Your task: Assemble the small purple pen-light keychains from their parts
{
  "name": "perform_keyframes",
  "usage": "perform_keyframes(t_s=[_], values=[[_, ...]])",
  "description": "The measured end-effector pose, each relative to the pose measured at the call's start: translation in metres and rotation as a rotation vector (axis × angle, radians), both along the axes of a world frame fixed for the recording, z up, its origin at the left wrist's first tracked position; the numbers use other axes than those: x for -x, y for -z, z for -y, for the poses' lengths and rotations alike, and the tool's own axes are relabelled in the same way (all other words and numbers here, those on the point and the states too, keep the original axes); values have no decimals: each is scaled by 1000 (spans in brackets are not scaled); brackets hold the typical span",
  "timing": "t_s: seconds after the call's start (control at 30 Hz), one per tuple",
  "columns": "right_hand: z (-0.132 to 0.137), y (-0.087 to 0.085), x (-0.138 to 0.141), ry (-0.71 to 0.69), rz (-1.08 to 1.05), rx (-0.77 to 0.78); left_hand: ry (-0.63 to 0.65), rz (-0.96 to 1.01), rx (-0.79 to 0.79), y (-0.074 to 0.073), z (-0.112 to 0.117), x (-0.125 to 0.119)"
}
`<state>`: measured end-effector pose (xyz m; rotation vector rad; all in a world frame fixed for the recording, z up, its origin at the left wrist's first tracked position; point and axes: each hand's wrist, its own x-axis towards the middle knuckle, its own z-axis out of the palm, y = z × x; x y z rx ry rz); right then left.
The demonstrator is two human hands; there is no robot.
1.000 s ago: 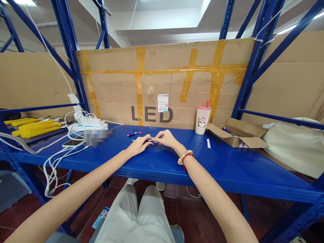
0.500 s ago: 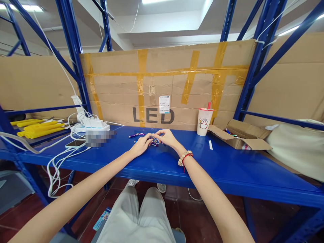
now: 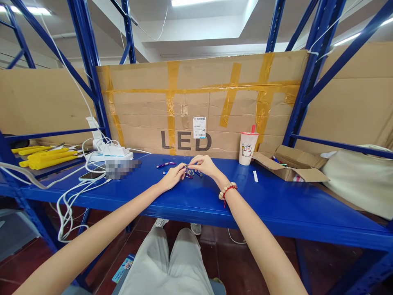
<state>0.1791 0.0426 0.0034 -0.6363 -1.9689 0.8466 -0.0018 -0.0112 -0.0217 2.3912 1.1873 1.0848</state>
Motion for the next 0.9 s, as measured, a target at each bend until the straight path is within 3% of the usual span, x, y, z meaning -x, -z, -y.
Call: perform_keyframes(t_s=[0.63,0.9], values=[[-10,10,-4,-112,88,-17,-4,-119,-39,2,-1,2],[-5,16,-3,-87,136,-32,-20,-216,-69,4,-1,5]])
